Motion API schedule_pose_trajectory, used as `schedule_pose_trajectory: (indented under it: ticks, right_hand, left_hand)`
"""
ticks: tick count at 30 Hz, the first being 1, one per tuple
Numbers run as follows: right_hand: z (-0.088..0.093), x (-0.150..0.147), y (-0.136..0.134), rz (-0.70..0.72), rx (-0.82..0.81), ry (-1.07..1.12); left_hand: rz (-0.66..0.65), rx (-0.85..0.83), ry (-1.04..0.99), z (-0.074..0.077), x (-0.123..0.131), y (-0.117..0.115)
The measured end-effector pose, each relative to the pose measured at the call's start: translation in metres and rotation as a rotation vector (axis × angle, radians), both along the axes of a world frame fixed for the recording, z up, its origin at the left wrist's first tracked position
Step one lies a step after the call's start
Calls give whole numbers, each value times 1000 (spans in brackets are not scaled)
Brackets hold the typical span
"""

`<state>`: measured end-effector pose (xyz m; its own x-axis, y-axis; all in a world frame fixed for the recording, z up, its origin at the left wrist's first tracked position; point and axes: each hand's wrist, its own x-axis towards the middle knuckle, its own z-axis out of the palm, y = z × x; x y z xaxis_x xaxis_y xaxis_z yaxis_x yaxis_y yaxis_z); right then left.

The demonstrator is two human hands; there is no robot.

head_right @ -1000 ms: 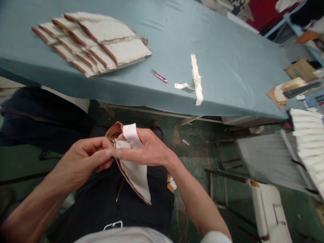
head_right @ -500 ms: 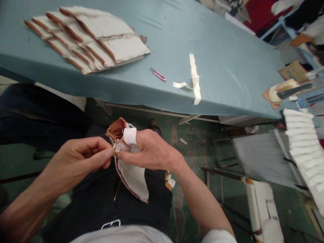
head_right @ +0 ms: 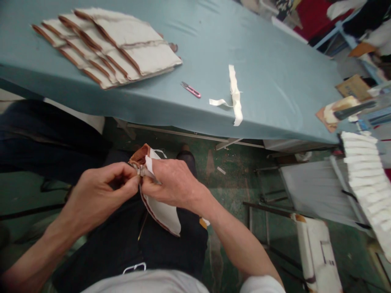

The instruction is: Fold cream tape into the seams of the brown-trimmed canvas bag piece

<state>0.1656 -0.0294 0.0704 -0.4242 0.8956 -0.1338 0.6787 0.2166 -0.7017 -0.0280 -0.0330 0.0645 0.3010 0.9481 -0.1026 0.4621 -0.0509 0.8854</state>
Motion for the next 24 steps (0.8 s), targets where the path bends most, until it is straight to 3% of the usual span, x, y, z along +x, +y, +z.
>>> schedule_pose_trajectory:
  ticks: [5, 7, 10, 14, 18, 24]
  right_hand:
    - [-17, 2, -2, 4, -249, 346]
    - [-17, 3, -4, 0, -317, 448]
    - [-5, 6, -7, 3, -280, 423]
    - [17, 9, -6, -6, -12, 259]
    - [27, 11, -8, 47, 167, 117]
    - [28, 11, -18, 114, 166, 126]
  left_hand:
    - [-5, -389, -314, -22, -5, 4]
    - [-9, -458, -402, -25, -7, 2]
    - [-50, -379, -395, -15, -7, -3]
    - [-59, -173, -257, 7, -5, -11]
    - [-38, -37, -174, 17, -2, -18]
    - [-37, 25, -123, 21, -2, -25]
